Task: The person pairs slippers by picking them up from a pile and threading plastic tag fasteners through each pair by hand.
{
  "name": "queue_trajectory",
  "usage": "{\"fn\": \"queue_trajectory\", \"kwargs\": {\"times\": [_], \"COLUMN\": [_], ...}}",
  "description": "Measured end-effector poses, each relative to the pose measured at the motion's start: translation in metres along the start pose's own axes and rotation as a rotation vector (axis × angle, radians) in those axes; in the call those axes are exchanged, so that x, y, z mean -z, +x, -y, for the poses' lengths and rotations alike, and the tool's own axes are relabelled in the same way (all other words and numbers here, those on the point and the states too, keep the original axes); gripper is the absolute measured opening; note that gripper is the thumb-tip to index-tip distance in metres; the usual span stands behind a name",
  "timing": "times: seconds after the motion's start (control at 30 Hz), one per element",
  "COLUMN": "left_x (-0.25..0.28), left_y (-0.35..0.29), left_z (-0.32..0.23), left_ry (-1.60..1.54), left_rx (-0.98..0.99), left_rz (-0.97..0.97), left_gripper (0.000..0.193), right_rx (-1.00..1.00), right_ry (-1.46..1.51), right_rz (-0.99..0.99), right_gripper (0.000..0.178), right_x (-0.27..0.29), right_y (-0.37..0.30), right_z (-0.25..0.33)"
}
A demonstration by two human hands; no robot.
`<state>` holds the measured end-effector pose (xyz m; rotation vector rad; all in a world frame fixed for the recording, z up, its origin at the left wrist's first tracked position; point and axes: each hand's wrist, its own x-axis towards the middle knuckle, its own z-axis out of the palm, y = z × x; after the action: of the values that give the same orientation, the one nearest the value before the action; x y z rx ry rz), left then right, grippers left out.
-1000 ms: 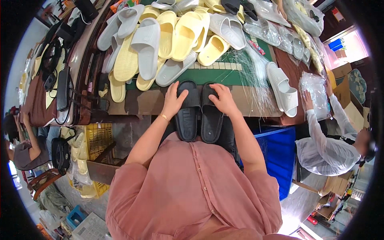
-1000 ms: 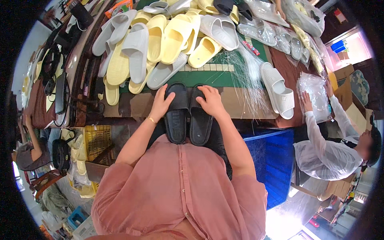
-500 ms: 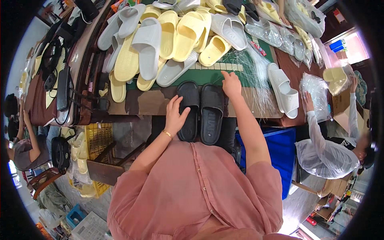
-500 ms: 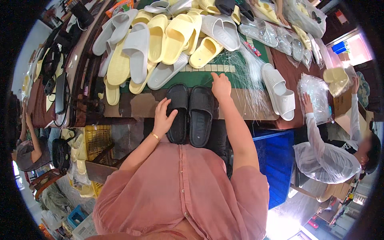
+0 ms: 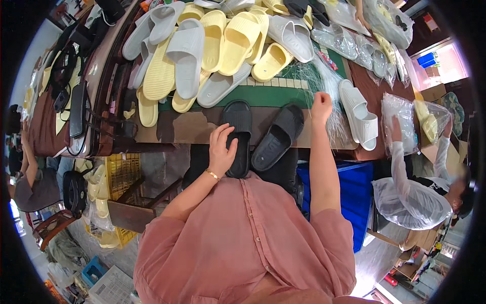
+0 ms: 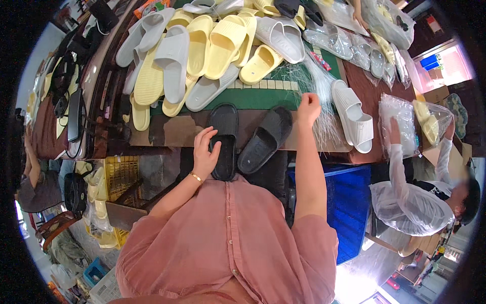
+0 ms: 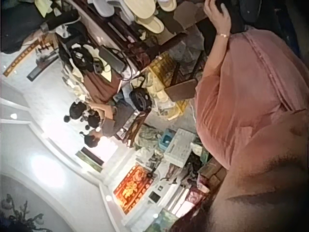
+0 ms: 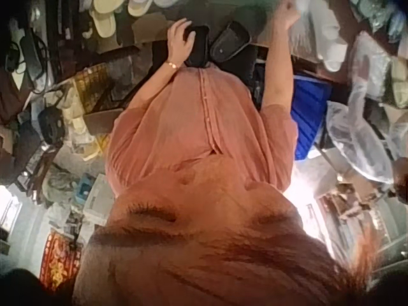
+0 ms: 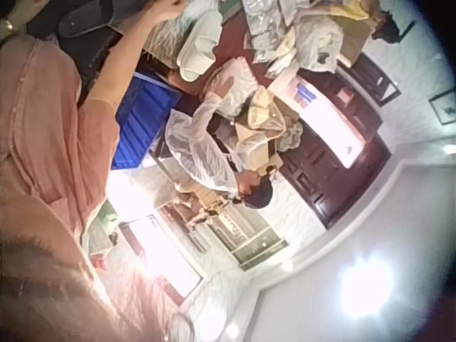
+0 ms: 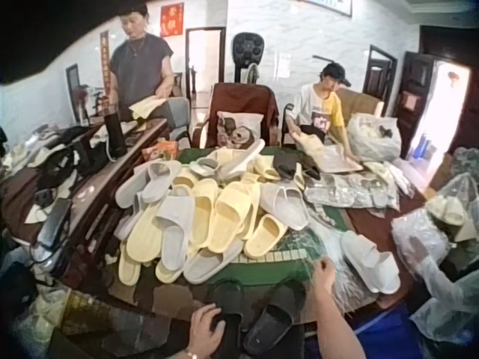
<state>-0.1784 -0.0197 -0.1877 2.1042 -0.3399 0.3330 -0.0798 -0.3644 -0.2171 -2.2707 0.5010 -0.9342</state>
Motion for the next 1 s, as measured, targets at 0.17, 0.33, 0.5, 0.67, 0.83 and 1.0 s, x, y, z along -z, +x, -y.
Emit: {"fn": "queue_trajectory", "kwargs": {"times": [0.17,0.33,0.5,0.67,0.83,1.0], "left_x": [-0.013,-0.056,-0.094,-0.114,-0.120,-0.122], "left_y": [0.006,0.004,0.025,0.054,0.071,0.067], "left_z": [-0.023,-0.042,-0.057,-0.059,-0.049,-0.056], "left_ry": [0.023,0.072,0.325,0.286,0.422,0.701], "left_rx": [-0.268,-0.493,-0.831,-0.726,-0.740,-0.517], "left_rz": [0.189,0.383,0.399,0.385,0.350,0.387], "left_gripper": [0.031,0.030,0.023,0.027,0.027,0.032], "right_rx": [-0.350,-0.514,-0.587,-0.537,-0.562,-0.559], "right_ry": [0.613,1.046,1.394,1.649,1.478,0.995], "right_rz": [0.015,0.059,0.431,0.578,0.640,0.488], "right_gripper": [0.008,0.006,0.006,0.006,0.009,0.009], "right_x": [0.014,0.031,0.057,0.082,0.084,0.086], "right_y": [0.007,0.007,-0.008,-0.019,-0.029,-0.038], "right_z": [0.011,0.057,0.099,0.096,0.100,0.067]}}
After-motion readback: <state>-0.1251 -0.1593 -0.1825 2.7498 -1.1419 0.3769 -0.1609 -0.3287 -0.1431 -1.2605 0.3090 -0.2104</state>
